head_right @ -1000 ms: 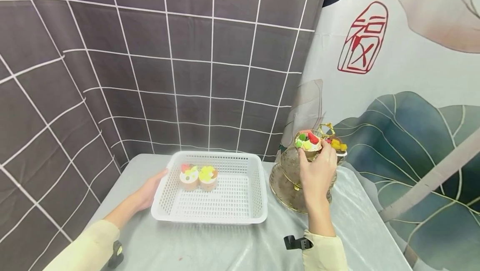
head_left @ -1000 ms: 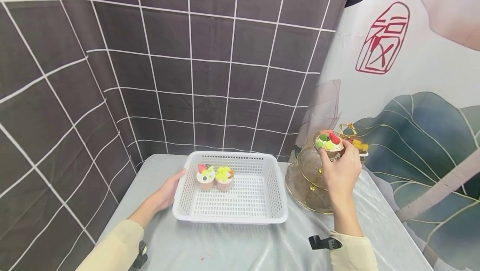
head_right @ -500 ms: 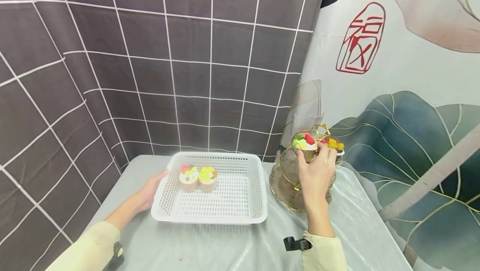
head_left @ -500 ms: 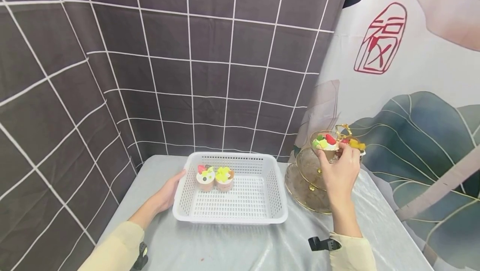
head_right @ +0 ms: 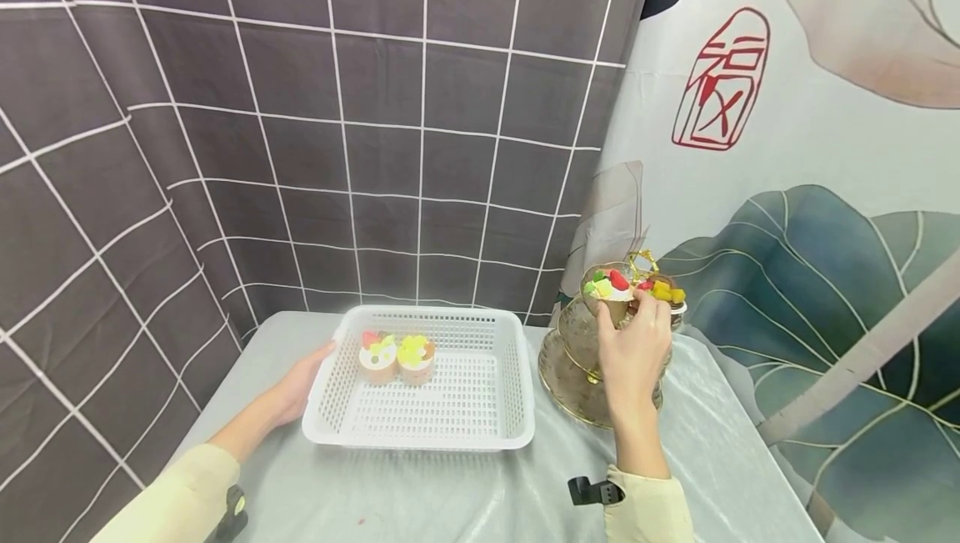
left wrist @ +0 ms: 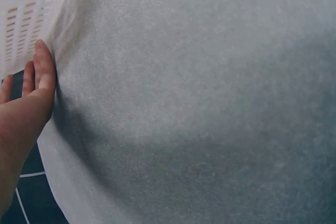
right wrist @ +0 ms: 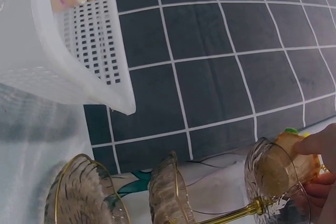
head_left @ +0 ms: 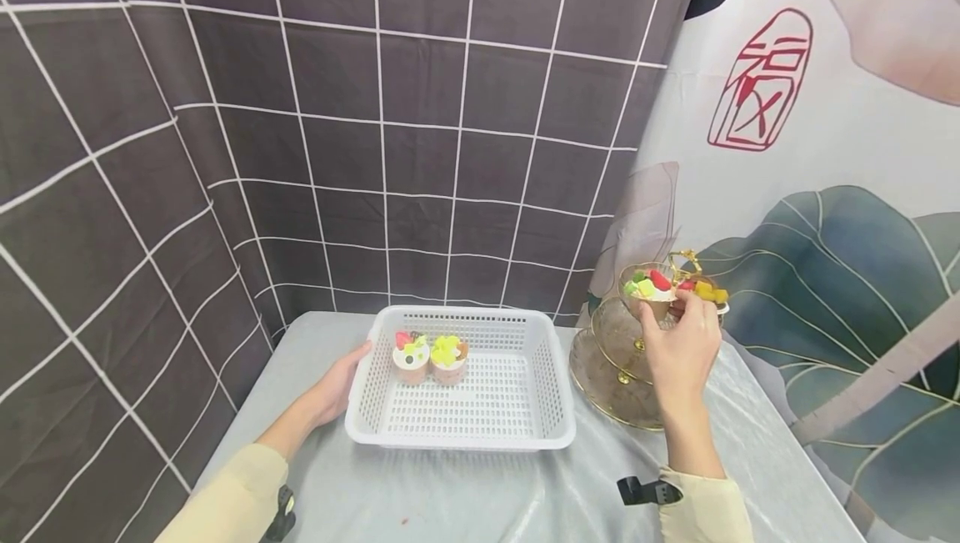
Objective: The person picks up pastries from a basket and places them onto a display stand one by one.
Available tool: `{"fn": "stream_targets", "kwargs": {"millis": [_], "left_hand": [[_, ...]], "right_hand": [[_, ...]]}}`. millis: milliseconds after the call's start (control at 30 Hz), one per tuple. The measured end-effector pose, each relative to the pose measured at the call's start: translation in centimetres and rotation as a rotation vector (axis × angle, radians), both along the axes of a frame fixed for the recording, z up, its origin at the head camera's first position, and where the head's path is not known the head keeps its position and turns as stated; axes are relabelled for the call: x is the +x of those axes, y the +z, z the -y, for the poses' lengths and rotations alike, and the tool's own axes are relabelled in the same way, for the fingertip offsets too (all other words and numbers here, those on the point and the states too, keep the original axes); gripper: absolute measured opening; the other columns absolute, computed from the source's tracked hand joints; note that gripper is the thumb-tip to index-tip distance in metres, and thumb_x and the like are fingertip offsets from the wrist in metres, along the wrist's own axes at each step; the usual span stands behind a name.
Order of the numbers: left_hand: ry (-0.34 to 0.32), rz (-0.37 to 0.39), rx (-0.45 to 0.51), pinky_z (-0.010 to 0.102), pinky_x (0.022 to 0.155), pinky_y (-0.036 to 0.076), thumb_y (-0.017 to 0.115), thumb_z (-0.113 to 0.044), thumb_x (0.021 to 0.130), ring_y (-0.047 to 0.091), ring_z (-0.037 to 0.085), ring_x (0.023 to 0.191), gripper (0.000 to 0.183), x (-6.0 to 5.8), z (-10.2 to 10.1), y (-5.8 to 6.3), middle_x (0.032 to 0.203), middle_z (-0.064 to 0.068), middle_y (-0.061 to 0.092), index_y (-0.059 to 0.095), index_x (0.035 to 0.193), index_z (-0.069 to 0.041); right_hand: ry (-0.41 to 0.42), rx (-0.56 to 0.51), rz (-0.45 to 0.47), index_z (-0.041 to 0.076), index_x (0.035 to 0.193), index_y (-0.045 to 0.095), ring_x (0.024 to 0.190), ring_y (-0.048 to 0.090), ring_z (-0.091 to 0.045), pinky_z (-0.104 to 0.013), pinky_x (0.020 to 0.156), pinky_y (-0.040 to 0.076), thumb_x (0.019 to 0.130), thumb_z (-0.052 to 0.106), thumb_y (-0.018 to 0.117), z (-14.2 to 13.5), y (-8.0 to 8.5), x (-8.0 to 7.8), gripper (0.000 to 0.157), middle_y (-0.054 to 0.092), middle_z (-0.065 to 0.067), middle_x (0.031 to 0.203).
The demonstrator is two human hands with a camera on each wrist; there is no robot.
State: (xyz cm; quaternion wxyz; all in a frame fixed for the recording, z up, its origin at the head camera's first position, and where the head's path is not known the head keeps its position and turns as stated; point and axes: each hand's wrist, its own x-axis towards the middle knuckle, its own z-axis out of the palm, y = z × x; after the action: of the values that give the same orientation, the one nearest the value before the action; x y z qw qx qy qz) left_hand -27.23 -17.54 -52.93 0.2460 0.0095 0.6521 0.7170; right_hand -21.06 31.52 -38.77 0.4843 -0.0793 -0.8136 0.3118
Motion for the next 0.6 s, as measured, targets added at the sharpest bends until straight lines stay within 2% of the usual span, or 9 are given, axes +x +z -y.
{"fn": "stream_targets", "kwargs": {"millis": [333, 467, 600], "left_hand": [[-0.003, -0.006, -0.008, 0.059, 0.128, 0.020, 0.036, -0.066, 0.108, 0.019, 0.043, 0.160, 0.087, -0.1, 0.0, -0.2, 0.176, 0.019, 0.015, 0.006, 0.172, -0.016], [-0.005, 0.005, 0.006, 0.059, 0.128, 0.020, 0.035, -0.066, 0.108, 0.020, 0.042, 0.160, 0.085, -0.3, 0.0, -0.3, 0.176, 0.018, 0.017, 0.006, 0.172, -0.018], [-0.018, -0.001, 0.005, 0.059, 0.128, 0.021, 0.033, -0.065, 0.109, 0.020, 0.043, 0.160, 0.084, -0.3, 0.0, -0.3, 0.175, 0.020, 0.016, 0.004, 0.172, -0.017]], "right_hand": [[-0.015, 0.032, -0.006, -0.015, 0.116, 0.064, 0.095, 0.058, -0.045, -0.053, 0.082, 0.046, 0.087, 0.007, 0.086, -0.1, 0.0, 0.3, 0.042, 0.060, -0.029, 0.100], [-0.001, 0.042, -0.038, -0.015, 0.115, 0.064, 0.094, 0.059, -0.044, -0.045, 0.080, 0.046, 0.087, 0.007, 0.086, 0.2, 0.7, 0.7, 0.042, 0.058, -0.029, 0.100], [0.060, 0.047, -0.072, -0.014, 0.117, 0.066, 0.093, 0.062, -0.042, -0.036, 0.081, 0.044, 0.086, 0.007, 0.088, 1.1, 1.7, 1.2, 0.043, 0.061, -0.029, 0.103]]}}
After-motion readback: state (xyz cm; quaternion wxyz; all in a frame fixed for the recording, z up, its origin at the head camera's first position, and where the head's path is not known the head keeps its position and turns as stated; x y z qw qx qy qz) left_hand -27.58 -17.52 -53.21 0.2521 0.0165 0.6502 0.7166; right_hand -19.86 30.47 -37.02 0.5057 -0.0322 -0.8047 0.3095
